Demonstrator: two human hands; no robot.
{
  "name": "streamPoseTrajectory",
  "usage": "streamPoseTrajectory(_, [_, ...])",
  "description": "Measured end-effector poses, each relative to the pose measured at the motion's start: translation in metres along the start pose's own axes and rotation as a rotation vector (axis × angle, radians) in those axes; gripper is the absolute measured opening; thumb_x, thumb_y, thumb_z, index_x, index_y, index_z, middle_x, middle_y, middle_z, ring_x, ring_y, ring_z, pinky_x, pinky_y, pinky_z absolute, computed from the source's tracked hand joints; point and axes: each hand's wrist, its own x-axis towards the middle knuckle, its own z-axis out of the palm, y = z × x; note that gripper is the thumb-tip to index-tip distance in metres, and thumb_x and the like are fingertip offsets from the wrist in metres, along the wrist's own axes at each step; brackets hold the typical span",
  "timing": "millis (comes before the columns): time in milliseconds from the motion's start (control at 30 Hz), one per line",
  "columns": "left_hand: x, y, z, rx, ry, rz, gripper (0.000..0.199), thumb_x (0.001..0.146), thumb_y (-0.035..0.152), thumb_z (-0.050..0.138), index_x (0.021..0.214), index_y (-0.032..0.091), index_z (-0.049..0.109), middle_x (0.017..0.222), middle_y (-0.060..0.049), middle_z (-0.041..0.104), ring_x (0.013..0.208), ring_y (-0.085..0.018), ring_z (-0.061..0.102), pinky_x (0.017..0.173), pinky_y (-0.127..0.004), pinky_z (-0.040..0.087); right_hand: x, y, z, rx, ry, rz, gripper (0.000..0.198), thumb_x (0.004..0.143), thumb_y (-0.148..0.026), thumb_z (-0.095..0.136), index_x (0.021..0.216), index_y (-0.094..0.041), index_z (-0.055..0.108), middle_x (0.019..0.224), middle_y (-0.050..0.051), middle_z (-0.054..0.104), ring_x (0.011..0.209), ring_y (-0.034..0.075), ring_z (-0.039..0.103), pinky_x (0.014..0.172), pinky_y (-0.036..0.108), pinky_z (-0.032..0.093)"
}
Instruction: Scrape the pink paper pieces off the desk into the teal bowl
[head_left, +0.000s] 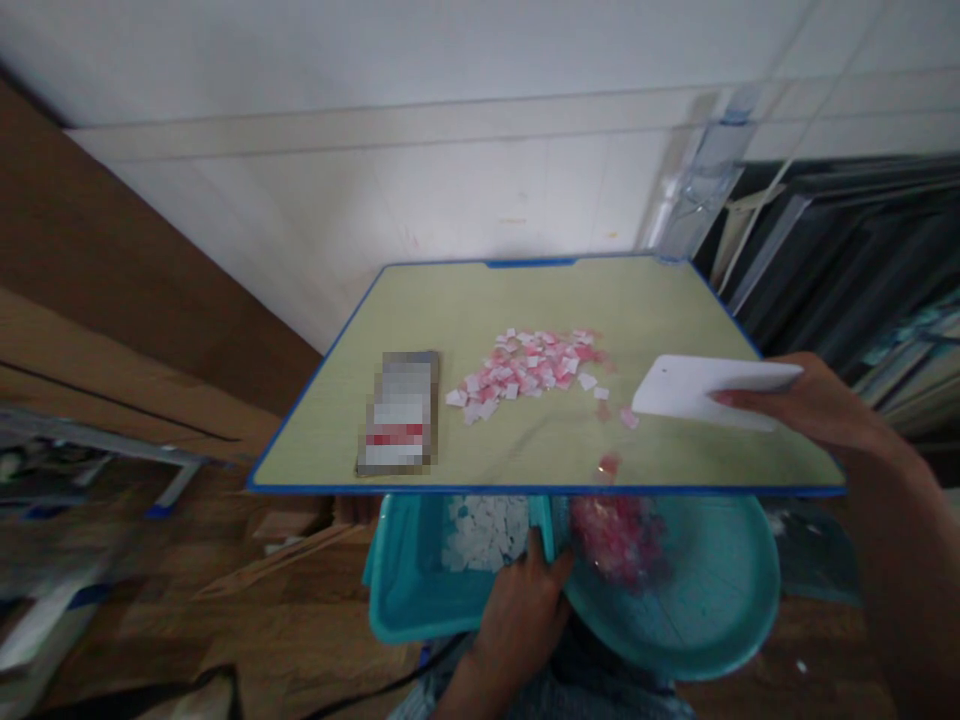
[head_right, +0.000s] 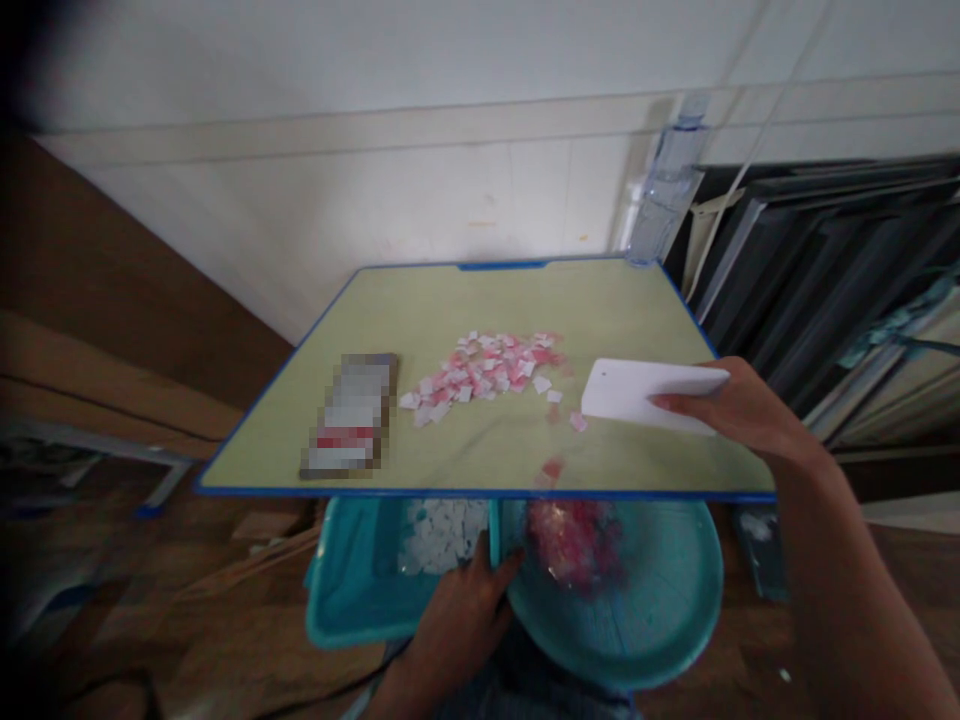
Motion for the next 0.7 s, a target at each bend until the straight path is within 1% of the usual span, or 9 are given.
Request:
streamPoseTrajectory(67, [0.0,0.0,-0.001,0.003,-0.005,0.009,0.056,0.079,0.018,0.05,0.13,0.033,0.034,0.133,-0.015,0.029,0.089,-0.023,0.058,0.077,-0.038,0.045,-0.002,-0.004,0.002,0.05,-0.075,0.025,0.025,0.054,-0.035,0.072,0.055,-0.013,0.062,0.049,0.001,0.054,0.044,0.012,0.045,0.039,0.024,0.033])
streamPoseTrajectory(133, [0.001,-0.001,-0.002,0.006,-0.025,0.012,0.054,0.08,0.018,0.049,0.13,0.033,0.035,0.133,-0.015,0.029,0.089,-0.023,0.058,0.077,-0.038,0.045,-0.008,-0.007,0.001,0.067,-0.072,0.044,0.026,0.054,-0.037,0.071,0.054,-0.014,0.06,0.049,0.0,0.051,0.043,0.011,0.042,0.038,0.024,0.03])
streamPoseTrajectory(233, [0.001,-0.001,-0.002,0.007,-0.032,0.019,0.051,0.081,0.019,0.047,0.129,0.032,0.036,0.133,-0.015,0.029,0.087,-0.023,0.059,0.075,-0.038,0.045,-0.018,-0.008,-0.002,0.087,-0.078,0.071,0.027,0.053,-0.039,0.071,0.054,-0.015,0.059,0.048,-0.001,0.049,0.044,0.011,0.041,0.038,0.024,0.029])
streamPoseTrajectory(300, [0.001,-0.001,-0.002,0.013,-0.022,0.022,0.05,0.082,0.02,0.046,0.129,0.032,0.036,0.133,-0.016,0.029,0.088,-0.024,0.058,0.076,-0.039,0.044,-0.023,-0.007,-0.004,0.085,-0.119,0.047,0.026,0.055,-0.039,0.07,0.056,-0.015,0.062,0.05,0.0,0.05,0.044,0.011,0.041,0.039,0.024,0.029])
streamPoseTrajectory(433, [0.001,0.0,-0.002,0.014,-0.013,0.0,0.051,0.082,0.019,0.046,0.13,0.033,0.036,0.133,-0.015,0.03,0.091,-0.025,0.058,0.078,-0.039,0.044,-0.028,-0.006,-0.002,0.014,-0.234,-0.054,0.024,0.059,-0.039,0.068,0.059,-0.015,0.066,0.05,0.0,0.051,0.045,0.011,0.042,0.039,0.024,0.028])
streamPoseTrajectory(467, [0.001,0.0,-0.002,0.008,-0.014,0.0,0.052,0.082,0.019,0.047,0.13,0.033,0.035,0.132,-0.014,0.031,0.09,-0.024,0.058,0.077,-0.038,0.044,-0.029,-0.007,-0.001,0.004,-0.241,-0.073,0.024,0.059,-0.04,0.068,0.059,-0.016,0.066,0.049,0.0,0.051,0.045,0.011,0.042,0.039,0.023,0.028])
streamPoseTrajectory(567, [0.001,-0.001,-0.001,-0.001,-0.001,0.012,0.05,0.082,0.021,0.046,0.13,0.034,0.035,0.13,-0.014,0.032,0.089,-0.024,0.058,0.076,-0.038,0.044,-0.03,-0.009,0.0,-0.009,-0.195,-0.108,0.027,0.06,-0.043,0.066,0.057,-0.016,0.065,0.049,0.0,0.051,0.044,0.011,0.041,0.038,0.023,0.028])
streamPoseTrajectory(700, [0.001,-0.002,0.001,0.003,0.016,0.03,0.051,0.082,0.02,0.047,0.13,0.033,0.035,0.129,-0.015,0.033,0.088,-0.024,0.058,0.075,-0.038,0.045,-0.031,-0.008,-0.004,-0.071,-0.209,-0.095,0.026,0.061,-0.041,0.064,0.058,-0.015,0.064,0.049,0.001,0.053,0.045,0.012,0.043,0.04,0.023,0.03])
